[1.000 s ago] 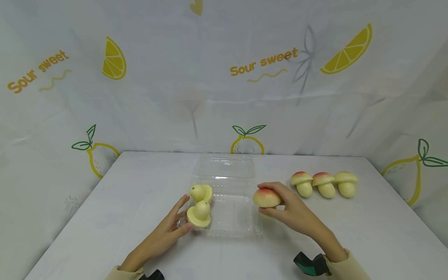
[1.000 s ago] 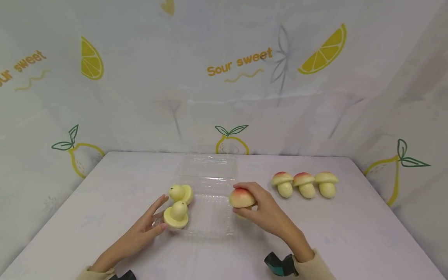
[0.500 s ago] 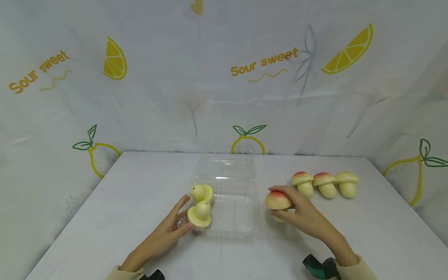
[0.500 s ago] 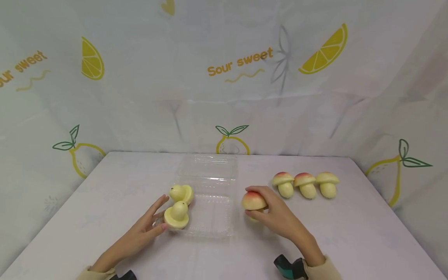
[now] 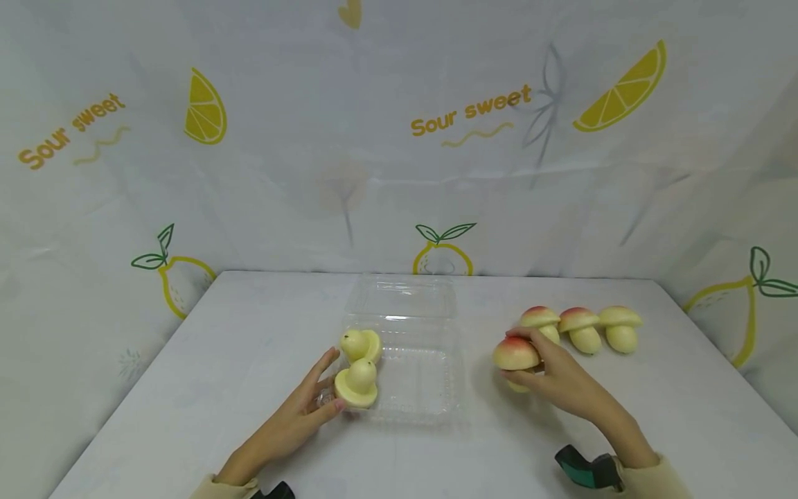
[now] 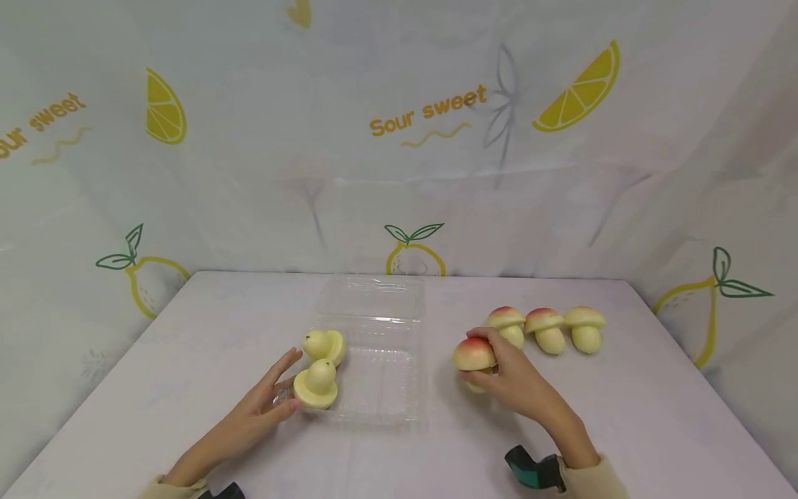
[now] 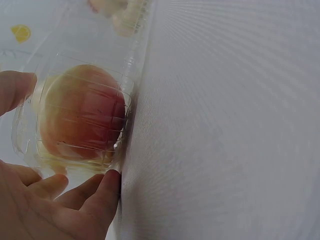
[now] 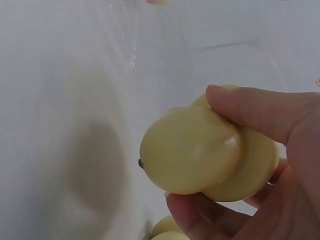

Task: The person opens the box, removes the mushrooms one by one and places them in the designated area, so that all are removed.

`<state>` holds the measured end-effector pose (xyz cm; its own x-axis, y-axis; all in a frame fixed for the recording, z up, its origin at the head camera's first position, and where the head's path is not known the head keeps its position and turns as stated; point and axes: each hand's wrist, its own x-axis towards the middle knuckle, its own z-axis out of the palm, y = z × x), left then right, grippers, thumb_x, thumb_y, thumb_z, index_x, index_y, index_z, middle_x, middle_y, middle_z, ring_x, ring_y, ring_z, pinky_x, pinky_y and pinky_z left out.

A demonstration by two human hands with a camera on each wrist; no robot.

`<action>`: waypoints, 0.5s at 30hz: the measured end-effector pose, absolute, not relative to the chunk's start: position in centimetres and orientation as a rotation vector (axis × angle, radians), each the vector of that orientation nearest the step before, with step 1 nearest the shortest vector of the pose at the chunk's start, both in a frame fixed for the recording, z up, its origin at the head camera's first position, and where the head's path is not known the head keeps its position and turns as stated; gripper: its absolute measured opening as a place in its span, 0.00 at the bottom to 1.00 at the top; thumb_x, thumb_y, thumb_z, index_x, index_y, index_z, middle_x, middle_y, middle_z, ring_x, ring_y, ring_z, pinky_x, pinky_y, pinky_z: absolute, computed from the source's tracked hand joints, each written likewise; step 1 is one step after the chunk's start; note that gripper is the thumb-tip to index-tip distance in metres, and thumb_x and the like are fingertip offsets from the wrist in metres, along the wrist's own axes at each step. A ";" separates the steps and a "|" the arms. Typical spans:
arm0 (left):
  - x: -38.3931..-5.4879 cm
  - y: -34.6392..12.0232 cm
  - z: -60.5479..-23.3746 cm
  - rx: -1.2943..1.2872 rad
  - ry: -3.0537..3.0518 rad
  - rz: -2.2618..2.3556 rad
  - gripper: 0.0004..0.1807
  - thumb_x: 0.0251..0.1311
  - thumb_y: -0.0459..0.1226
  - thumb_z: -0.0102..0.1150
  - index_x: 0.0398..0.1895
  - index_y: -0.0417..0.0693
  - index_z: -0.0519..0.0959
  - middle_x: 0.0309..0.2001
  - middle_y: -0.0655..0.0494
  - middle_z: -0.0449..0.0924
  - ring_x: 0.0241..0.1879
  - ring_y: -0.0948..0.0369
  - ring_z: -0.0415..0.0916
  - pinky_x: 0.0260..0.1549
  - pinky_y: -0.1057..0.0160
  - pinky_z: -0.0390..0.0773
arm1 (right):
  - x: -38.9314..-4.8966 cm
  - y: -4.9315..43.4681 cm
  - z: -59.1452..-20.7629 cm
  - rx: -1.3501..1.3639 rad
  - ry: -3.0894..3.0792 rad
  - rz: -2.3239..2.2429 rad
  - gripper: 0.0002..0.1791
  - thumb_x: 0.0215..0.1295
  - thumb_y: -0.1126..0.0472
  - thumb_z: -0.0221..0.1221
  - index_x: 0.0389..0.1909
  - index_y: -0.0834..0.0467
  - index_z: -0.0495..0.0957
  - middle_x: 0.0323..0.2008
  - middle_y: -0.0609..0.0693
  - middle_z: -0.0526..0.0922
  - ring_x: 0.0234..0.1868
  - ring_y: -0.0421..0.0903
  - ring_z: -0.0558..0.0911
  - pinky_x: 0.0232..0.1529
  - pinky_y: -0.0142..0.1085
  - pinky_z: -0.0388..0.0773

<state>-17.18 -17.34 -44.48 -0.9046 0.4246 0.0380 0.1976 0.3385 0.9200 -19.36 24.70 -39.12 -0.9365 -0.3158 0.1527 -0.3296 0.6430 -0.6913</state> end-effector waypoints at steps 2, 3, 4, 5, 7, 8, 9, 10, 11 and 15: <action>-17.1 -17.3 -44.4 0.564 2.392 1.598 0.44 0.72 0.41 0.53 0.81 0.51 0.37 0.81 0.46 0.36 0.74 0.34 0.53 0.61 0.49 0.77 | -19.5 25.0 -39.2 0.570 -2.829 1.206 0.33 0.62 0.56 0.68 0.63 0.64 0.66 0.57 0.59 0.77 0.47 0.31 0.77 0.42 0.30 0.80; -17.1 -17.3 -44.4 0.562 2.391 1.599 0.45 0.72 0.41 0.53 0.81 0.51 0.37 0.81 0.46 0.36 0.74 0.34 0.53 0.61 0.49 0.77 | -19.5 25.1 -39.2 0.575 -2.829 1.212 0.33 0.62 0.56 0.68 0.63 0.64 0.66 0.57 0.60 0.76 0.47 0.30 0.76 0.42 0.30 0.80; -17.1 -17.3 -44.4 0.559 2.390 1.601 0.45 0.72 0.41 0.53 0.81 0.51 0.37 0.81 0.46 0.35 0.74 0.34 0.53 0.61 0.49 0.77 | -19.5 25.3 -39.1 0.578 -2.833 1.215 0.33 0.62 0.57 0.68 0.63 0.65 0.66 0.57 0.61 0.76 0.47 0.29 0.76 0.42 0.30 0.80; -17.1 -17.3 -44.4 0.557 2.390 1.602 0.45 0.72 0.41 0.53 0.81 0.51 0.37 0.81 0.46 0.35 0.74 0.34 0.53 0.61 0.49 0.76 | -19.6 25.4 -39.1 0.572 -2.841 1.217 0.33 0.62 0.57 0.68 0.63 0.65 0.66 0.58 0.61 0.76 0.47 0.29 0.76 0.43 0.29 0.80; -17.1 -17.3 -44.4 0.552 2.385 1.605 0.45 0.72 0.41 0.53 0.81 0.51 0.36 0.81 0.46 0.35 0.74 0.34 0.52 0.61 0.49 0.76 | -19.6 25.7 -39.2 0.568 -2.851 1.228 0.34 0.62 0.57 0.68 0.63 0.66 0.65 0.58 0.62 0.75 0.48 0.28 0.75 0.43 0.28 0.79; -17.1 -17.3 -44.4 0.551 2.385 1.605 0.45 0.72 0.41 0.53 0.81 0.50 0.36 0.81 0.46 0.35 0.74 0.34 0.52 0.62 0.48 0.76 | -19.5 25.8 -39.2 0.563 -2.855 1.239 0.35 0.62 0.57 0.68 0.64 0.67 0.65 0.59 0.63 0.75 0.49 0.27 0.74 0.44 0.28 0.80; -17.1 -17.3 -44.4 0.549 2.383 1.606 0.45 0.72 0.41 0.53 0.81 0.50 0.36 0.81 0.46 0.35 0.74 0.34 0.52 0.62 0.47 0.75 | -19.5 26.0 -39.2 0.558 -2.855 1.249 0.35 0.62 0.58 0.68 0.64 0.68 0.64 0.59 0.64 0.74 0.49 0.26 0.73 0.44 0.28 0.80; -17.1 -17.2 -44.4 0.544 2.383 1.607 0.45 0.72 0.41 0.53 0.81 0.51 0.36 0.81 0.47 0.35 0.74 0.34 0.52 0.62 0.46 0.75 | -19.5 26.1 -39.2 0.554 -2.857 1.253 0.35 0.61 0.58 0.68 0.64 0.69 0.64 0.60 0.65 0.74 0.49 0.26 0.73 0.44 0.28 0.80; -17.1 -17.2 -44.4 0.540 2.383 1.609 0.45 0.72 0.41 0.53 0.81 0.51 0.36 0.81 0.47 0.35 0.74 0.34 0.52 0.62 0.45 0.74 | -19.5 26.2 -39.2 0.548 -2.860 1.259 0.36 0.61 0.58 0.68 0.64 0.69 0.64 0.60 0.65 0.73 0.49 0.26 0.73 0.44 0.28 0.80; -17.1 -17.2 -44.4 0.539 2.386 1.606 0.45 0.72 0.41 0.53 0.81 0.50 0.36 0.81 0.47 0.35 0.74 0.34 0.52 0.63 0.45 0.74 | -19.5 26.7 -39.2 0.530 -2.885 1.230 0.36 0.61 0.58 0.69 0.63 0.71 0.64 0.60 0.67 0.73 0.52 0.37 0.76 0.43 0.30 0.81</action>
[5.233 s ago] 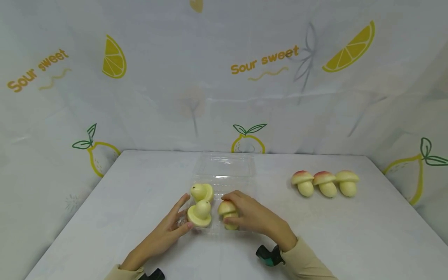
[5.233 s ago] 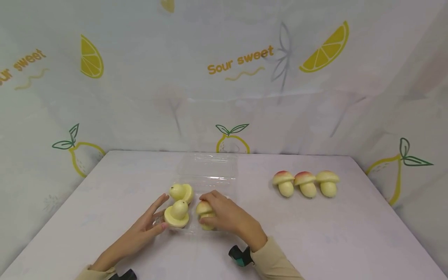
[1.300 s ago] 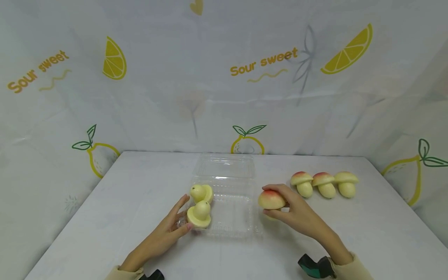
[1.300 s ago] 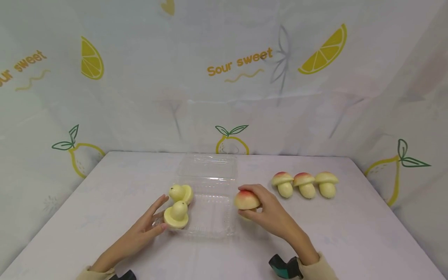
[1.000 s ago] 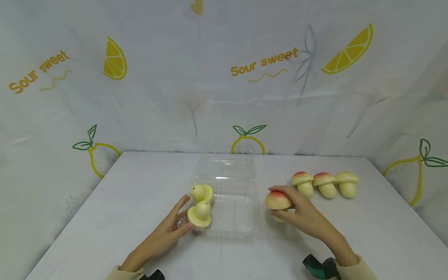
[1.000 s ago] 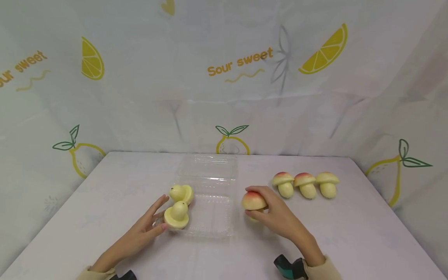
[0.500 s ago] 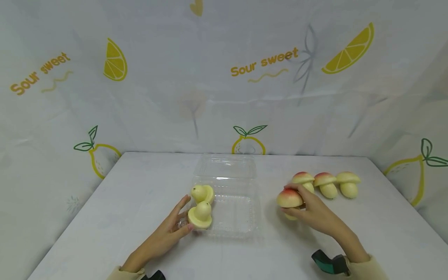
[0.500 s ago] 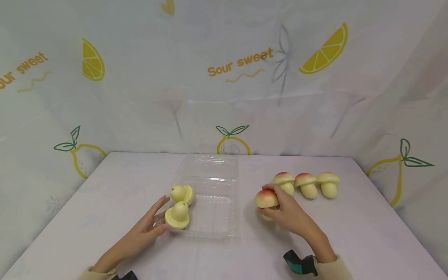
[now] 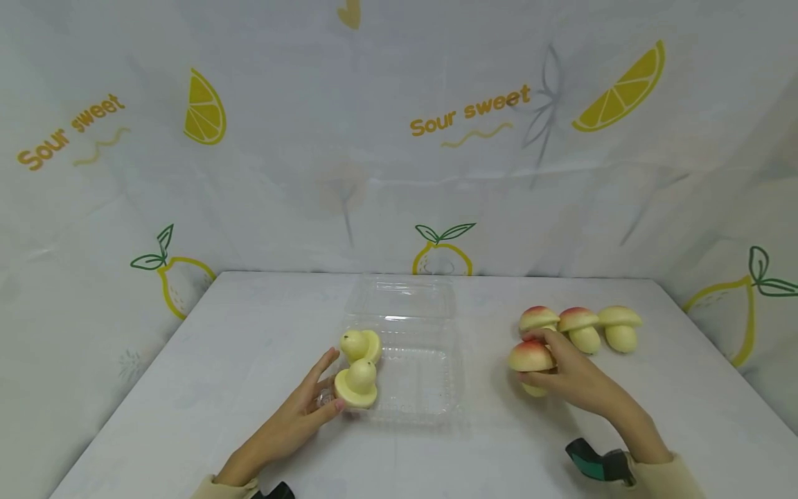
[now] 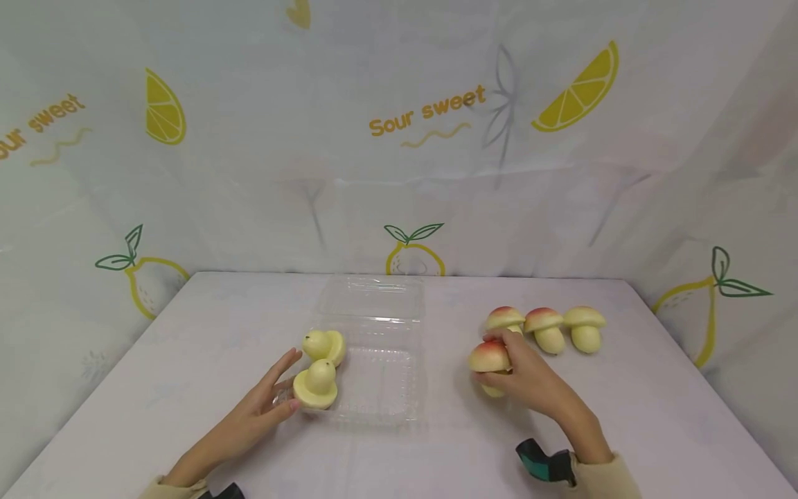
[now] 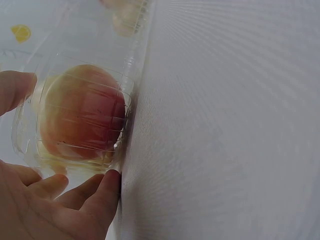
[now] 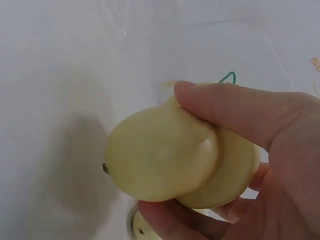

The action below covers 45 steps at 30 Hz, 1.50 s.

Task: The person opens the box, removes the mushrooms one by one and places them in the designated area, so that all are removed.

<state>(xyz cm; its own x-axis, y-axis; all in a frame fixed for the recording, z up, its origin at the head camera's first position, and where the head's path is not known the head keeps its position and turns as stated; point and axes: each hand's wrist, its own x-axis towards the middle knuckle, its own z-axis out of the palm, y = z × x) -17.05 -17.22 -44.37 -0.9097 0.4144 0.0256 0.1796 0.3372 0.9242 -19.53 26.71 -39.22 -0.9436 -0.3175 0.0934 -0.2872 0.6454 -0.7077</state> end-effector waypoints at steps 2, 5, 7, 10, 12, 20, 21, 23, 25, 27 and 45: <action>-17.0 -17.2 -44.4 0.549 2.384 1.606 0.45 0.72 0.41 0.53 0.81 0.50 0.36 0.81 0.46 0.35 0.74 0.33 0.52 0.63 0.46 0.74 | -19.5 26.9 -39.2 -0.506 2.837 -1.141 0.37 0.61 0.56 0.69 0.63 0.71 0.64 0.60 0.67 0.73 0.55 0.47 0.78 0.45 0.33 0.80; -17.0 -17.3 -44.3 0.561 2.377 1.609 0.45 0.72 0.41 0.53 0.81 0.49 0.36 0.81 0.45 0.35 0.74 0.33 0.51 0.62 0.49 0.75 | -19.4 27.3 -39.2 -0.492 2.860 -1.064 0.37 0.60 0.54 0.69 0.61 0.70 0.65 0.58 0.66 0.75 0.57 0.56 0.78 0.47 0.34 0.79; -17.0 -17.3 -44.3 0.557 2.378 1.609 0.45 0.72 0.41 0.53 0.81 0.49 0.36 0.81 0.44 0.35 0.74 0.33 0.51 0.62 0.50 0.76 | -19.4 27.6 -39.1 -0.482 2.857 -1.030 0.36 0.60 0.53 0.70 0.60 0.70 0.66 0.56 0.64 0.76 0.56 0.56 0.78 0.47 0.33 0.78; -16.9 -17.3 -44.3 0.537 2.383 1.609 0.45 0.72 0.41 0.54 0.81 0.50 0.37 0.81 0.45 0.36 0.74 0.34 0.52 0.63 0.48 0.75 | -19.5 27.9 -39.0 -0.457 2.829 -1.010 0.35 0.59 0.52 0.70 0.59 0.69 0.67 0.54 0.62 0.78 0.54 0.54 0.77 0.47 0.35 0.77; -16.9 -17.3 -44.4 0.531 2.388 1.608 0.45 0.72 0.41 0.54 0.81 0.50 0.37 0.81 0.46 0.36 0.74 0.34 0.52 0.63 0.46 0.74 | -19.5 28.1 -38.9 -0.446 2.801 -1.004 0.36 0.59 0.52 0.70 0.59 0.70 0.67 0.54 0.62 0.78 0.54 0.55 0.77 0.48 0.40 0.78; -17.0 -17.4 -44.4 0.538 2.390 1.603 0.45 0.72 0.41 0.53 0.81 0.50 0.37 0.81 0.46 0.36 0.74 0.33 0.52 0.63 0.45 0.74 | -19.6 29.2 -39.0 -0.422 2.756 -0.970 0.34 0.61 0.52 0.68 0.58 0.70 0.68 0.53 0.62 0.79 0.55 0.58 0.78 0.49 0.49 0.78; -17.0 -17.4 -44.4 0.535 2.386 1.605 0.45 0.72 0.41 0.54 0.81 0.51 0.37 0.81 0.46 0.36 0.74 0.34 0.51 0.63 0.46 0.74 | -19.6 29.3 -39.0 -0.431 2.746 -0.980 0.34 0.61 0.53 0.68 0.58 0.71 0.68 0.53 0.63 0.79 0.55 0.60 0.78 0.49 0.50 0.79; -17.0 -17.4 -44.3 0.532 2.383 1.606 0.45 0.72 0.41 0.54 0.81 0.51 0.37 0.81 0.47 0.36 0.74 0.34 0.51 0.63 0.48 0.75 | -19.7 29.6 -39.1 -0.433 2.726 -1.000 0.33 0.62 0.54 0.67 0.59 0.71 0.67 0.54 0.64 0.78 0.55 0.61 0.79 0.48 0.49 0.80; -17.0 -17.4 -44.3 0.538 2.379 1.608 0.45 0.72 0.41 0.53 0.81 0.50 0.37 0.81 0.46 0.36 0.74 0.33 0.51 0.62 0.49 0.75 | -19.8 29.8 -39.1 -0.434 2.710 -1.019 0.33 0.63 0.55 0.67 0.59 0.71 0.67 0.54 0.64 0.78 0.54 0.62 0.80 0.46 0.46 0.81; -17.0 -17.4 -44.3 0.548 2.375 1.610 0.45 0.72 0.41 0.53 0.81 0.50 0.36 0.81 0.45 0.36 0.74 0.33 0.51 0.62 0.50 0.75 | -19.9 30.0 -39.2 -0.448 2.704 -1.034 0.32 0.63 0.56 0.67 0.59 0.71 0.68 0.53 0.64 0.78 0.52 0.61 0.81 0.44 0.43 0.82; -17.1 -17.2 -44.1 0.526 2.380 1.596 0.45 0.72 0.42 0.54 0.81 0.50 0.36 0.81 0.45 0.36 0.74 0.33 0.50 0.63 0.48 0.75 | -19.8 31.9 -38.9 -0.436 2.730 -0.970 0.30 0.65 0.56 0.65 0.59 0.71 0.68 0.53 0.65 0.76 0.52 0.57 0.79 0.42 0.31 0.79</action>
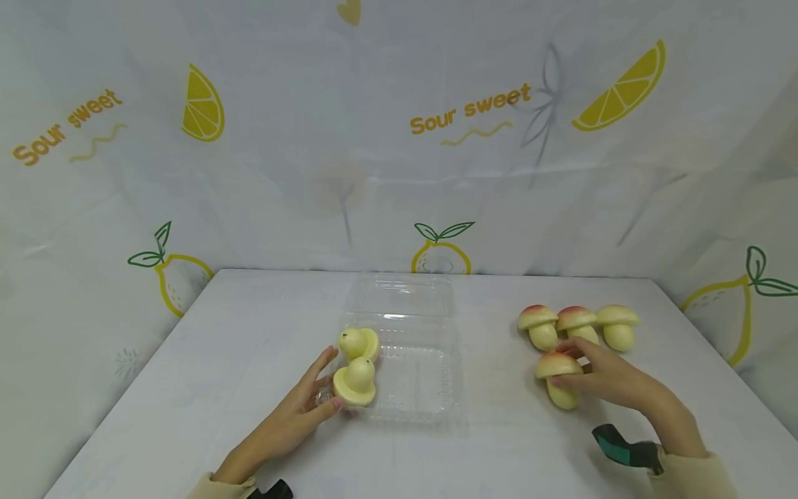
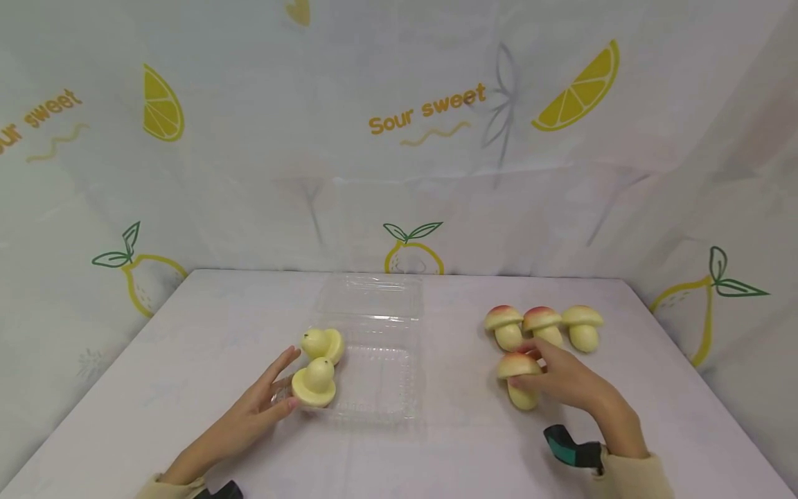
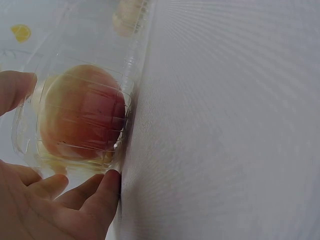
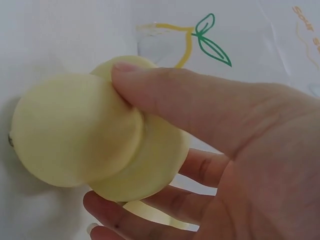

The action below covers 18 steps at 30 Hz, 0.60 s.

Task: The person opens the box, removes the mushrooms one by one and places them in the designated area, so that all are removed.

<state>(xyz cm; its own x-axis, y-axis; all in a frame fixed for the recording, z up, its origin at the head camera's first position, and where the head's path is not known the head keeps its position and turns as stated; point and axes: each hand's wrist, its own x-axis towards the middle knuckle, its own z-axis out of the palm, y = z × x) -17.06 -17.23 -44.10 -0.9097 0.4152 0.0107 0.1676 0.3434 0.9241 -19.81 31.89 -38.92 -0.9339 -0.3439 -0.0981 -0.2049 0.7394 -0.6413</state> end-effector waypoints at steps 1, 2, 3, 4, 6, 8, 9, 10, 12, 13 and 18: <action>-17.1 -17.2 -44.1 0.525 2.381 1.594 0.45 0.72 0.42 0.54 0.81 0.50 0.36 0.81 0.46 0.36 0.74 0.33 0.51 0.62 0.48 0.75 | -19.8 32.0 -38.9 -0.434 2.733 -0.966 0.30 0.65 0.56 0.65 0.59 0.71 0.68 0.53 0.64 0.76 0.53 0.58 0.79 0.42 0.31 0.79; -17.1 -17.2 -44.1 0.526 2.381 1.594 0.45 0.72 0.42 0.54 0.81 0.50 0.36 0.81 0.46 0.36 0.74 0.33 0.51 0.62 0.48 0.75 | -19.7 32.0 -38.9 -0.432 2.735 -0.961 0.30 0.65 0.56 0.65 0.59 0.71 0.68 0.53 0.64 0.76 0.53 0.58 0.78 0.42 0.31 0.79; -17.1 -17.2 -44.1 0.528 2.380 1.594 0.45 0.72 0.42 0.54 0.81 0.50 0.36 0.81 0.46 0.36 0.74 0.33 0.51 0.62 0.48 0.75 | -19.7 32.1 -38.8 -0.431 2.739 -0.955 0.30 0.65 0.56 0.65 0.59 0.71 0.68 0.53 0.64 0.76 0.54 0.58 0.78 0.42 0.30 0.79; -17.1 -17.2 -44.2 0.529 2.380 1.593 0.45 0.72 0.42 0.54 0.81 0.50 0.36 0.81 0.46 0.36 0.74 0.33 0.51 0.62 0.48 0.75 | -19.7 32.1 -38.8 -0.429 2.742 -0.952 0.30 0.65 0.56 0.65 0.59 0.71 0.68 0.53 0.64 0.76 0.54 0.58 0.78 0.42 0.30 0.79; -17.1 -17.2 -44.2 0.532 2.383 1.592 0.45 0.72 0.42 0.54 0.81 0.50 0.36 0.81 0.45 0.36 0.74 0.33 0.51 0.62 0.48 0.75 | -19.7 32.2 -38.8 -0.428 2.749 -0.946 0.30 0.65 0.56 0.65 0.59 0.71 0.68 0.53 0.64 0.77 0.55 0.59 0.77 0.43 0.30 0.79; -17.1 -17.2 -44.2 0.534 2.383 1.592 0.45 0.72 0.42 0.54 0.81 0.50 0.36 0.81 0.45 0.36 0.74 0.33 0.51 0.62 0.47 0.75 | -19.7 32.3 -38.8 -0.434 2.758 -0.945 0.29 0.64 0.56 0.65 0.58 0.71 0.69 0.53 0.63 0.77 0.55 0.58 0.77 0.42 0.29 0.78; -17.1 -17.2 -44.2 0.535 2.384 1.590 0.45 0.72 0.42 0.54 0.81 0.50 0.36 0.81 0.45 0.36 0.74 0.33 0.51 0.62 0.47 0.75 | -19.7 32.3 -38.8 -0.435 2.758 -0.946 0.29 0.64 0.56 0.65 0.58 0.71 0.69 0.53 0.63 0.78 0.55 0.58 0.77 0.42 0.29 0.78; -17.1 -17.2 -44.2 0.534 2.383 1.591 0.45 0.72 0.42 0.54 0.81 0.50 0.36 0.81 0.45 0.35 0.74 0.33 0.51 0.62 0.47 0.75 | -19.7 32.3 -38.8 -0.436 2.758 -0.945 0.29 0.64 0.56 0.65 0.58 0.72 0.69 0.53 0.63 0.78 0.55 0.58 0.77 0.42 0.29 0.78; -17.1 -17.2 -44.2 0.532 2.381 1.593 0.45 0.72 0.42 0.54 0.81 0.50 0.36 0.81 0.45 0.35 0.74 0.33 0.51 0.63 0.46 0.74 | -19.7 32.4 -38.7 -0.438 2.756 -0.946 0.30 0.65 0.56 0.65 0.58 0.72 0.69 0.54 0.64 0.77 0.54 0.59 0.78 0.42 0.29 0.78; -17.1 -17.2 -44.2 0.533 2.380 1.593 0.45 0.72 0.42 0.53 0.81 0.50 0.36 0.81 0.45 0.35 0.74 0.33 0.51 0.63 0.46 0.74 | -19.7 32.4 -38.7 -0.438 2.755 -0.946 0.30 0.65 0.56 0.65 0.58 0.72 0.69 0.54 0.65 0.77 0.54 0.59 0.78 0.42 0.29 0.78; -17.1 -17.2 -44.2 0.540 2.368 1.602 0.45 0.72 0.42 0.53 0.81 0.50 0.36 0.81 0.44 0.34 0.74 0.32 0.49 0.63 0.47 0.73 | -19.6 32.4 -38.6 -0.435 2.753 -0.944 0.30 0.65 0.55 0.65 0.59 0.71 0.69 0.54 0.64 0.77 0.54 0.57 0.78 0.41 0.29 0.78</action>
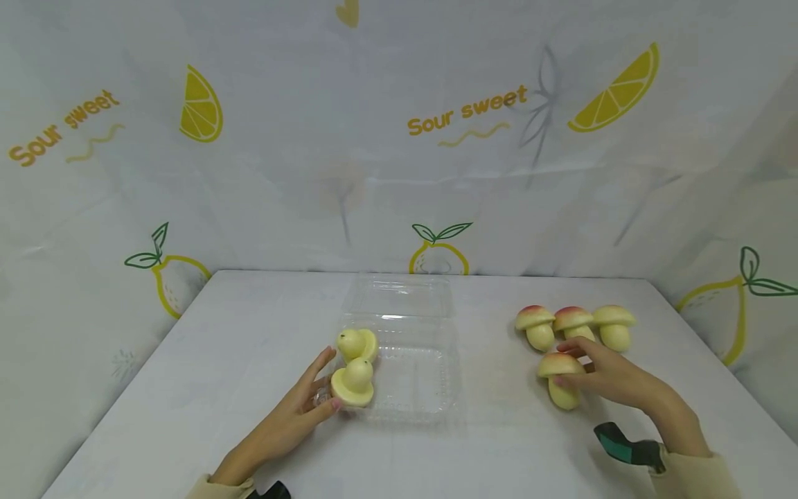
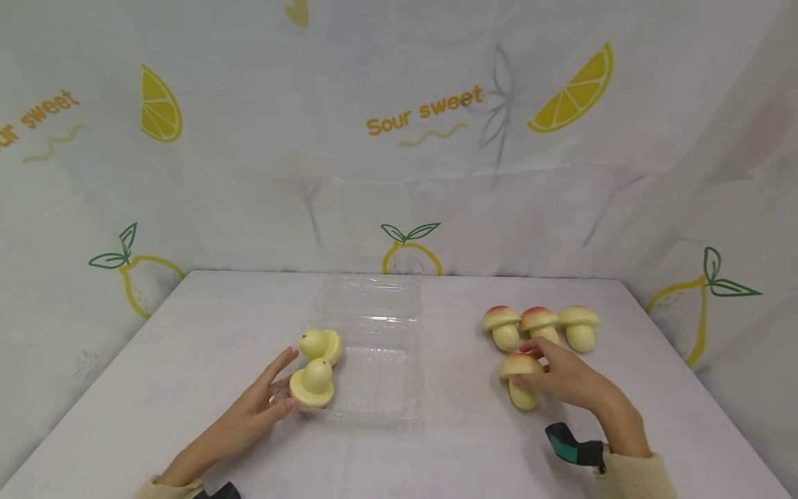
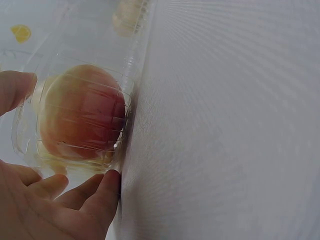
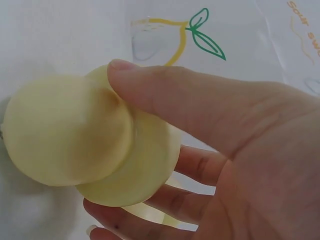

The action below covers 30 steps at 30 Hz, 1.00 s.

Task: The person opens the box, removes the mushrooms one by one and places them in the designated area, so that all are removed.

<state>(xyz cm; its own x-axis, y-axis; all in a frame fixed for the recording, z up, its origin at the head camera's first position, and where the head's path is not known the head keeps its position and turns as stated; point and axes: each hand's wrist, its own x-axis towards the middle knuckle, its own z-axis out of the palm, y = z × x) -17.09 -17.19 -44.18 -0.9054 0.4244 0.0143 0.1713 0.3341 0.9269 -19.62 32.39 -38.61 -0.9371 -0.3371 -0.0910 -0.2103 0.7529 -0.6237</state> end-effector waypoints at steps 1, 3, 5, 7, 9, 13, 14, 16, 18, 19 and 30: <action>-17.1 -17.2 -44.2 0.540 2.368 1.602 0.45 0.72 0.42 0.53 0.81 0.50 0.36 0.81 0.44 0.34 0.74 0.32 0.49 0.63 0.47 0.74 | -19.6 32.4 -38.6 -0.433 2.749 -0.948 0.30 0.65 0.56 0.64 0.59 0.71 0.69 0.54 0.64 0.77 0.53 0.57 0.78 0.41 0.29 0.78; -17.1 -17.2 -44.2 0.539 2.364 1.607 0.45 0.72 0.42 0.53 0.81 0.50 0.36 0.81 0.44 0.34 0.74 0.33 0.49 0.63 0.48 0.74 | -19.6 32.4 -38.6 -0.432 2.745 -0.953 0.30 0.65 0.56 0.64 0.59 0.71 0.68 0.54 0.64 0.77 0.53 0.56 0.78 0.41 0.29 0.78; -17.1 -17.2 -44.1 0.537 2.362 1.607 0.45 0.72 0.42 0.53 0.81 0.50 0.36 0.81 0.44 0.34 0.74 0.33 0.49 0.63 0.48 0.74 | -19.7 32.3 -38.7 -0.434 2.747 -0.953 0.30 0.65 0.56 0.64 0.59 0.71 0.69 0.54 0.63 0.77 0.53 0.55 0.78 0.41 0.29 0.78; -17.0 -17.2 -44.1 0.535 2.360 1.610 0.45 0.72 0.42 0.54 0.81 0.50 0.36 0.81 0.44 0.34 0.74 0.33 0.49 0.63 0.49 0.74 | -19.7 32.3 -38.7 -0.444 2.757 -0.950 0.29 0.65 0.56 0.65 0.58 0.70 0.70 0.53 0.62 0.78 0.53 0.48 0.77 0.42 0.29 0.78; -17.0 -17.2 -44.1 0.531 2.357 1.612 0.46 0.72 0.42 0.54 0.81 0.50 0.36 0.81 0.44 0.34 0.75 0.33 0.49 0.64 0.48 0.73 | -19.7 32.3 -38.8 -0.461 2.769 -0.949 0.28 0.64 0.56 0.65 0.57 0.69 0.71 0.53 0.60 0.78 0.52 0.38 0.76 0.43 0.29 0.78; -17.0 -17.1 -44.1 0.525 2.356 1.614 0.45 0.72 0.42 0.54 0.81 0.51 0.36 0.81 0.44 0.34 0.75 0.33 0.48 0.64 0.46 0.72 | -19.8 32.3 -39.0 -0.497 2.772 -0.968 0.26 0.63 0.57 0.66 0.56 0.68 0.73 0.54 0.59 0.79 0.49 0.22 0.70 0.45 0.28 0.78; -17.0 -17.1 -44.1 0.523 2.357 1.613 0.45 0.72 0.42 0.54 0.81 0.51 0.36 0.81 0.44 0.34 0.75 0.33 0.48 0.64 0.45 0.72 | -19.8 32.3 -39.0 -0.501 2.771 -0.972 0.26 0.63 0.57 0.66 0.56 0.68 0.72 0.54 0.59 0.78 0.48 0.20 0.69 0.45 0.28 0.78; -17.0 -17.1 -44.1 0.522 2.361 1.612 0.45 0.72 0.42 0.54 0.81 0.50 0.36 0.81 0.44 0.34 0.74 0.32 0.49 0.64 0.44 0.72 | -19.8 32.3 -39.1 -0.509 2.775 -0.975 0.27 0.63 0.57 0.66 0.56 0.68 0.72 0.54 0.59 0.78 0.48 0.21 0.69 0.45 0.28 0.78; -17.0 -17.1 -44.1 0.507 2.363 1.613 0.46 0.71 0.42 0.54 0.81 0.51 0.36 0.81 0.46 0.35 0.75 0.33 0.49 0.64 0.45 0.72 | -19.8 32.3 -39.1 -0.513 2.789 -0.968 0.27 0.63 0.57 0.67 0.56 0.68 0.73 0.54 0.59 0.79 0.49 0.22 0.70 0.45 0.28 0.78; -17.0 -17.1 -44.1 0.503 2.365 1.612 0.46 0.71 0.42 0.54 0.81 0.51 0.36 0.81 0.46 0.35 0.75 0.34 0.49 0.64 0.46 0.72 | -19.8 32.3 -39.1 -0.515 2.795 -0.964 0.27 0.62 0.57 0.67 0.56 0.68 0.73 0.54 0.59 0.79 0.49 0.22 0.70 0.45 0.28 0.78; -17.0 -17.2 -44.3 0.504 2.381 1.605 0.46 0.71 0.42 0.55 0.81 0.51 0.36 0.81 0.47 0.36 0.75 0.35 0.51 0.63 0.52 0.75 | -19.9 32.0 -39.2 -0.544 2.804 -0.983 0.27 0.63 0.57 0.67 0.57 0.69 0.72 0.54 0.61 0.79 0.51 0.33 0.76 0.45 0.29 0.79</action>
